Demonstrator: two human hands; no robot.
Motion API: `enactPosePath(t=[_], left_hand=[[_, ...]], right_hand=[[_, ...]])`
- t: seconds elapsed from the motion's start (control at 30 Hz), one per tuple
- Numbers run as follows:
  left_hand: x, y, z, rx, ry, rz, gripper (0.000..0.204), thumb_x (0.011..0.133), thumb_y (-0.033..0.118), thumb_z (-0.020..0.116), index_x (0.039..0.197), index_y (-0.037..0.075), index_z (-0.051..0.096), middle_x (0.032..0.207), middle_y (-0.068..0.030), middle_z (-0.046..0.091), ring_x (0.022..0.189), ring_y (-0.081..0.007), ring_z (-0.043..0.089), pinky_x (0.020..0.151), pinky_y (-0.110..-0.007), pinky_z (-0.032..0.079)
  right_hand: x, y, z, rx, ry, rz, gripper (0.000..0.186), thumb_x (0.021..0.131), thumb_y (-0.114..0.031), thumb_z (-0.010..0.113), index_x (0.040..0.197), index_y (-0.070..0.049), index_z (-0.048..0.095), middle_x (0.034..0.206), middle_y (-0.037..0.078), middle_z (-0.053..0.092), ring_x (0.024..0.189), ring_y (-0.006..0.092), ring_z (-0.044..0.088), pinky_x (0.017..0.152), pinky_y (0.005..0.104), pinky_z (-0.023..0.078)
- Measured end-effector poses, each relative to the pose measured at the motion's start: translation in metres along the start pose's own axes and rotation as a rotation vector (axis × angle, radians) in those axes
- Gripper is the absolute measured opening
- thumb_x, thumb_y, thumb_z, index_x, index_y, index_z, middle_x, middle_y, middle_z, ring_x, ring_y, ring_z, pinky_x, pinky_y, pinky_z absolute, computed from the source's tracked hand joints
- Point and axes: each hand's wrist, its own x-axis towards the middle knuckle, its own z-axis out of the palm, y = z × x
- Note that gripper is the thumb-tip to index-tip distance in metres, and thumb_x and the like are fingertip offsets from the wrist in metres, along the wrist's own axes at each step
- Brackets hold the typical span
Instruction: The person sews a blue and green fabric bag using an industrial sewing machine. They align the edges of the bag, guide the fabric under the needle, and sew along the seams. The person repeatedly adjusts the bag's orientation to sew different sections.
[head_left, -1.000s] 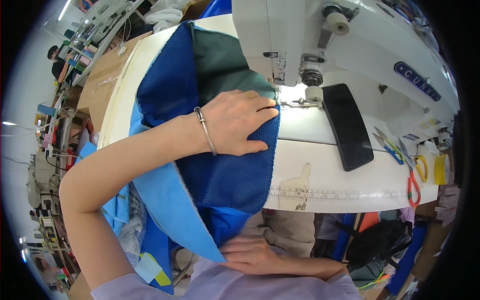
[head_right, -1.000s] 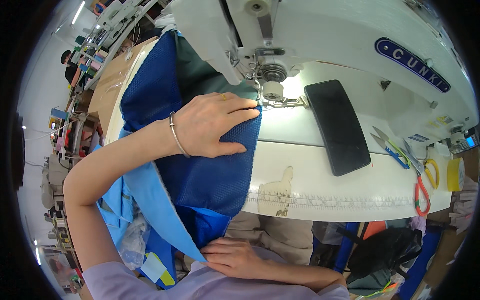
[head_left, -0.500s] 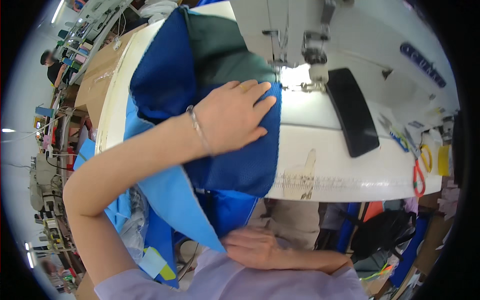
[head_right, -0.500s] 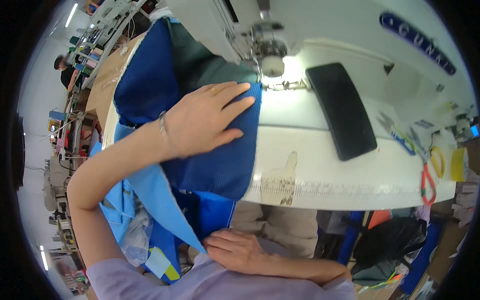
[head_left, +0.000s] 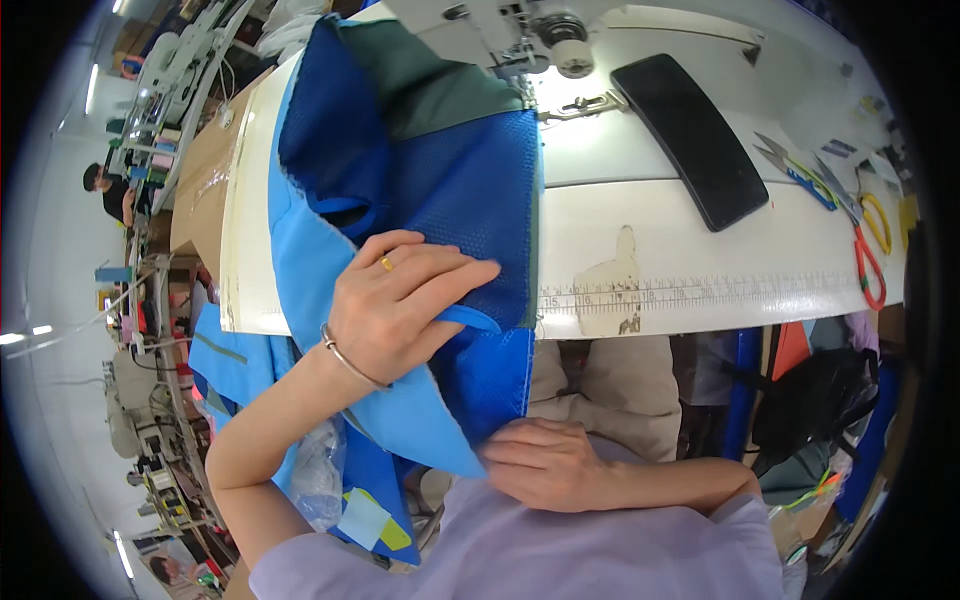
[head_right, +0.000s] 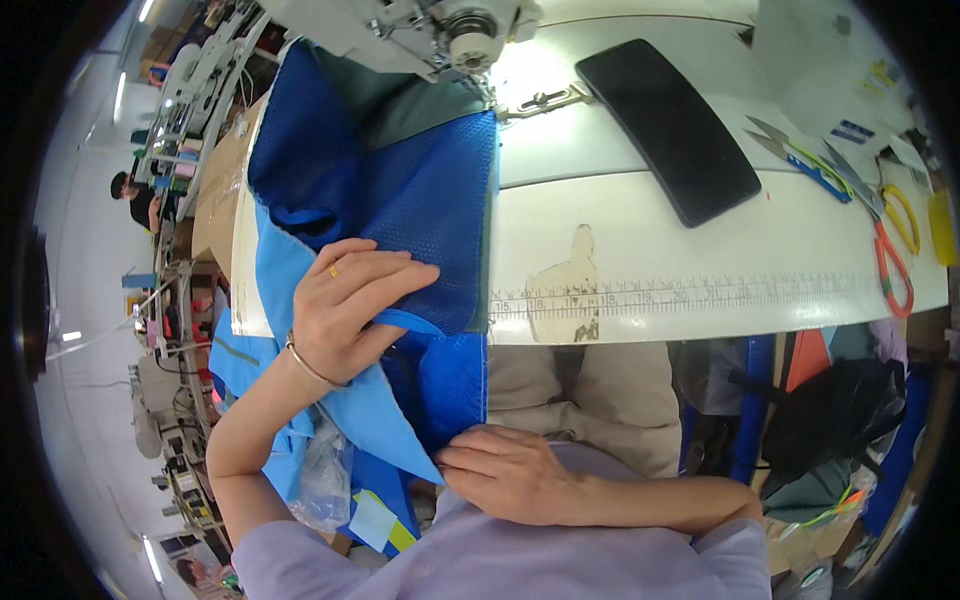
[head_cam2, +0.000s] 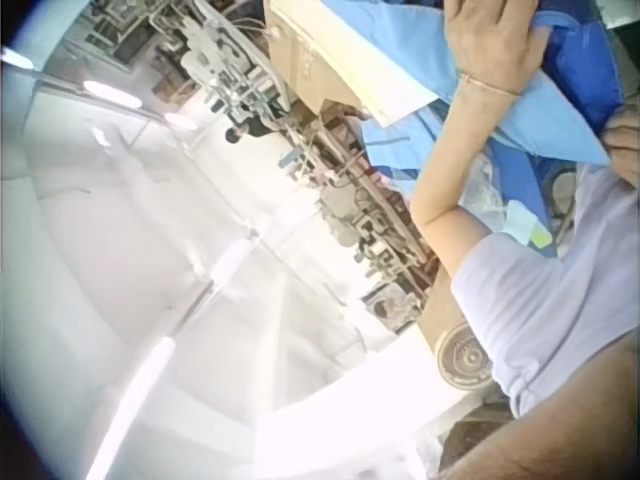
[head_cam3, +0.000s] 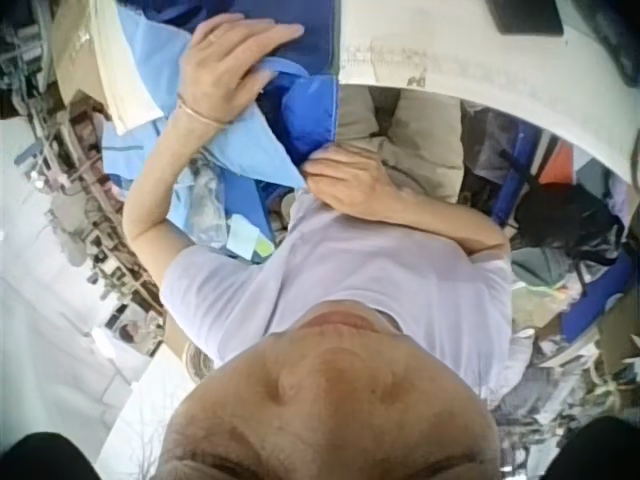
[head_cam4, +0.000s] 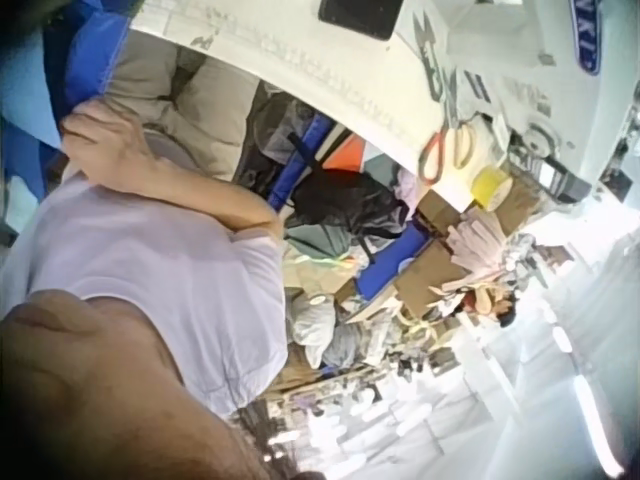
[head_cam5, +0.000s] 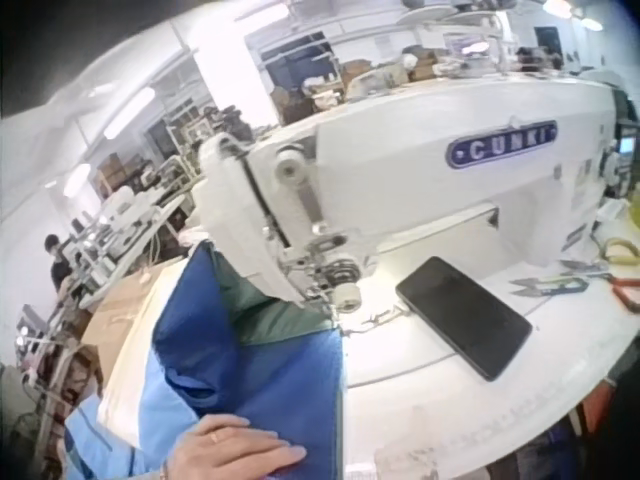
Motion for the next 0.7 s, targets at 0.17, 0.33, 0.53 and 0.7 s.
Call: enactPosePath(t=[0.17, 0.33, 0.53, 0.7], left_hand=[[-0.001, 0.015, 0.014, 0.211, -0.016, 0.116, 0.048, 0.061, 0.024, 0.08, 0.106, 0.008, 0.074, 0.104, -0.009, 0.073, 0.101, -0.0249, 0.072, 0.091, -0.043, 0.057], [0.01, 0.014, 0.006, -0.023, -0.02, -0.024, 0.027, 0.083, 0.019, 0.074, 0.104, 0.002, 0.072, 0.095, -0.0115, 0.072, 0.092, -0.0297, 0.072, 0.091, -0.043, 0.057], [0.001, 0.005, -0.022, -0.454, -0.032, -0.399, 0.02, 0.097, 0.005, 0.058, 0.102, -0.01, 0.07, 0.082, -0.0186, 0.071, 0.085, -0.0393, 0.071, 0.095, -0.047, 0.056], [0.009, 0.011, -0.02, -0.276, -0.059, -0.164, 0.027, 0.097, 0.012, 0.056, 0.102, -0.01, 0.07, 0.101, -0.0222, 0.074, 0.096, -0.0364, 0.072, 0.092, -0.042, 0.056]], right_hand=[[0.002, -0.01, 0.002, -0.028, -0.004, -0.055, 0.02, 0.074, -0.011, 0.07, 0.092, -0.001, 0.068, 0.105, 0.01, 0.068, 0.099, 0.0245, 0.066, 0.087, 0.0358, 0.057], [0.014, -0.025, -0.003, -0.062, 0.019, -0.176, 0.028, 0.072, -0.01, 0.068, 0.095, 0.006, 0.068, 0.106, 0.016, 0.067, 0.098, 0.0276, 0.064, 0.089, 0.0383, 0.056], [0.021, -0.03, -0.002, -0.055, 0.062, -0.219, 0.031, 0.071, -0.011, 0.067, 0.095, 0.009, 0.068, 0.105, 0.019, 0.067, 0.096, 0.0289, 0.064, 0.092, 0.0388, 0.054], [0.025, -0.033, 0.004, -0.047, 0.078, -0.213, 0.029, 0.07, -0.013, 0.065, 0.09, 0.008, 0.067, 0.098, 0.017, 0.066, 0.092, 0.0279, 0.062, 0.093, 0.0385, 0.052]])
